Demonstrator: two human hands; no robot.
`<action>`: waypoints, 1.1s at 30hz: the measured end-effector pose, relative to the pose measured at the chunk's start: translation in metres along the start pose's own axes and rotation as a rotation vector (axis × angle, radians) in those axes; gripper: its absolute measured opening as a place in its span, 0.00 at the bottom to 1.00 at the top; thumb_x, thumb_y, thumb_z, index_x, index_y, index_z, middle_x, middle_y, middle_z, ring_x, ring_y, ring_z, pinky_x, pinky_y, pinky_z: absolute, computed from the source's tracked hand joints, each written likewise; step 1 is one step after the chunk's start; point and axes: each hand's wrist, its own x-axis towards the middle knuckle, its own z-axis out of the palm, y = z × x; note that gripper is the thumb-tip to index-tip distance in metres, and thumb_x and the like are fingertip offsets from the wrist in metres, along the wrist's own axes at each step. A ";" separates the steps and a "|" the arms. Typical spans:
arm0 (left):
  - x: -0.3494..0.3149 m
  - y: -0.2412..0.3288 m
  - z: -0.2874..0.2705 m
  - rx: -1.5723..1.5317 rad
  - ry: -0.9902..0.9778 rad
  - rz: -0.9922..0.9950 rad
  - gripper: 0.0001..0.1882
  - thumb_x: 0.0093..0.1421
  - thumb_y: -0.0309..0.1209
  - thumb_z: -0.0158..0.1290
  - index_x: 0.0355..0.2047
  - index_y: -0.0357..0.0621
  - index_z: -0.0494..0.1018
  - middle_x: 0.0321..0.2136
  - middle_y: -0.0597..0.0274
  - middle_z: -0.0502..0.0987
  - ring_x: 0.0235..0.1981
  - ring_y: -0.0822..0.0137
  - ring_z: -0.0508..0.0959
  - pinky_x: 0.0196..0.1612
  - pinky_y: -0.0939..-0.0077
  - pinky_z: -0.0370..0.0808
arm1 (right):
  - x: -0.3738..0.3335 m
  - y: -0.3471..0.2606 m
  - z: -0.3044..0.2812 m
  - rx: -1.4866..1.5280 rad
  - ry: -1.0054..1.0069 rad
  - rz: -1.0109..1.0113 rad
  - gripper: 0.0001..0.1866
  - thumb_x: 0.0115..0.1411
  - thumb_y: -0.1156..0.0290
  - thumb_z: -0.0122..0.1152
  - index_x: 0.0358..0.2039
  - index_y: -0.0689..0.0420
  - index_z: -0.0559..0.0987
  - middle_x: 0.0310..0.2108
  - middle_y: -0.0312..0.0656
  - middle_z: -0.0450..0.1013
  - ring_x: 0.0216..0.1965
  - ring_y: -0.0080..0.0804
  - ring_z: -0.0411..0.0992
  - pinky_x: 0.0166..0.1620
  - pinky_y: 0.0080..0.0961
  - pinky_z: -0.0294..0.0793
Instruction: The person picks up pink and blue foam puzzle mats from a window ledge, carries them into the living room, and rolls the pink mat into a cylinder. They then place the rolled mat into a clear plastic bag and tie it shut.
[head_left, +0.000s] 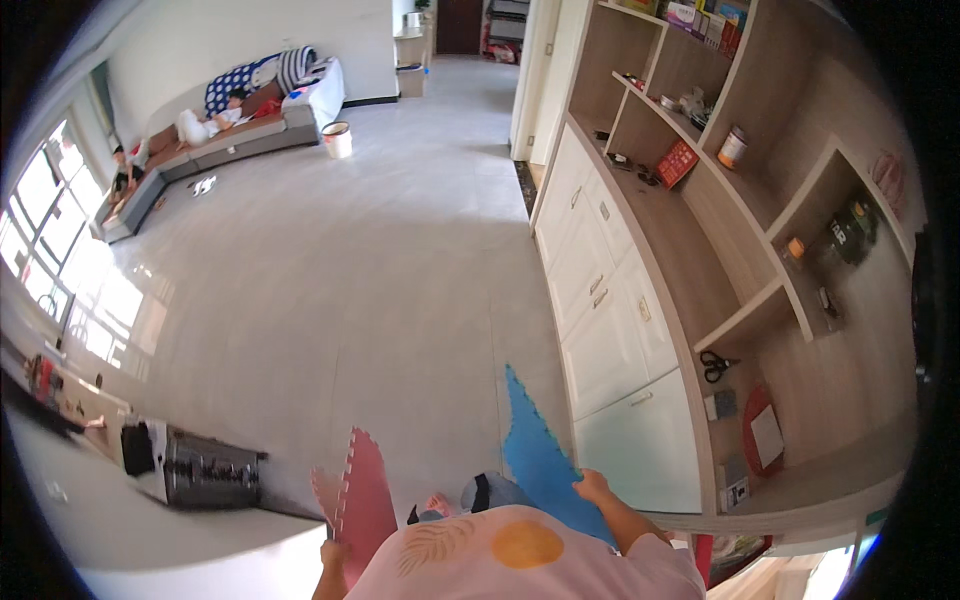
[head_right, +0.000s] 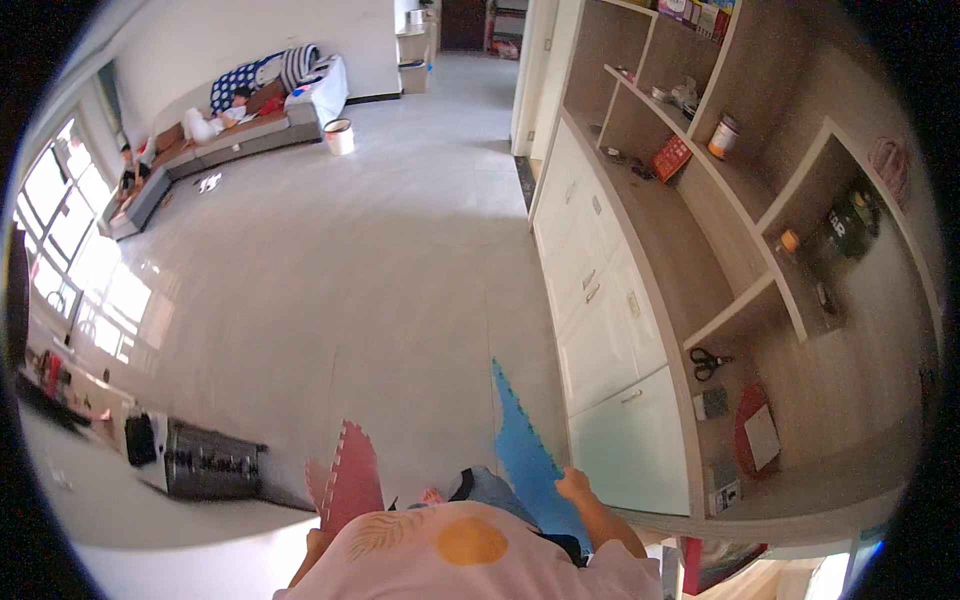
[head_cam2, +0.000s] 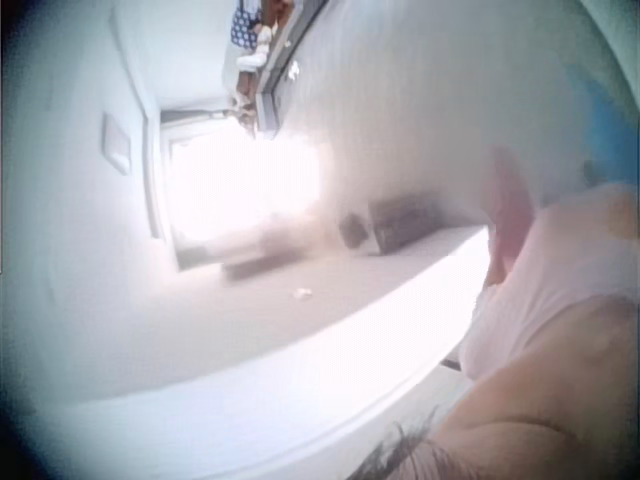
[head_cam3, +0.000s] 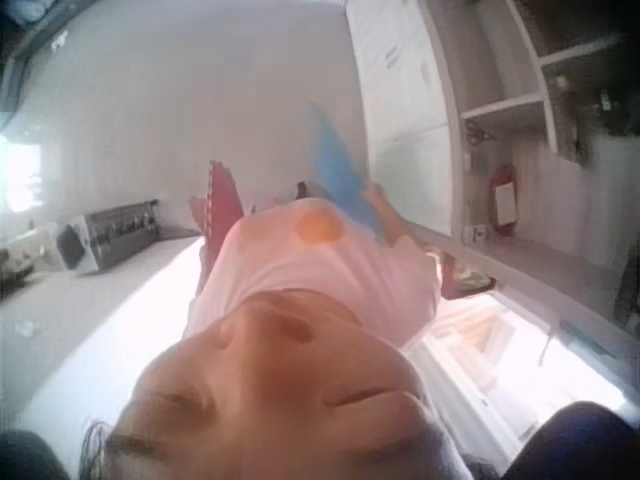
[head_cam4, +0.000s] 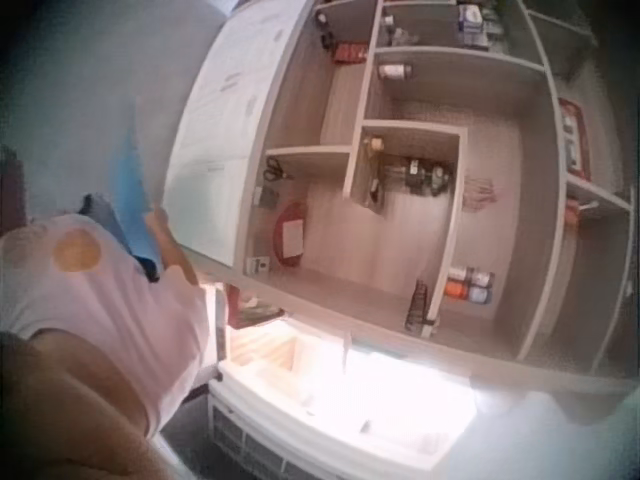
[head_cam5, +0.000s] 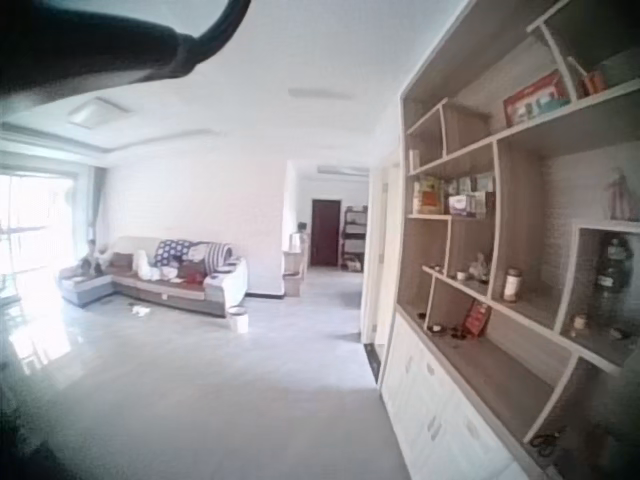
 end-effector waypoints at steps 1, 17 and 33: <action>0.011 0.042 -0.024 0.006 0.012 -0.005 0.19 0.41 0.43 0.59 0.26 0.38 0.76 0.28 0.48 0.77 0.34 0.52 0.78 0.36 0.63 0.73 | 0.011 -0.005 -0.006 0.012 0.047 0.023 0.24 0.47 0.59 0.59 0.44 0.57 0.73 0.43 0.51 0.70 0.46 0.47 0.67 0.48 0.35 0.66; 0.220 0.405 -0.204 -0.057 0.099 -0.022 0.13 0.39 0.34 0.57 0.22 0.35 0.76 0.21 0.50 0.77 0.23 0.54 0.78 0.27 0.63 0.72 | 0.356 -0.202 -0.195 0.145 0.067 0.092 0.25 0.46 0.61 0.60 0.43 0.62 0.72 0.42 0.54 0.70 0.45 0.50 0.68 0.47 0.36 0.67; 0.540 0.748 -0.340 0.022 -0.032 0.046 0.18 0.44 0.34 0.51 0.31 0.31 0.75 0.30 0.43 0.77 0.32 0.50 0.78 0.32 0.61 0.74 | 0.636 -0.400 -0.368 0.100 0.191 0.259 0.18 0.37 0.69 0.55 0.32 0.62 0.77 0.35 0.55 0.73 0.38 0.50 0.72 0.41 0.36 0.71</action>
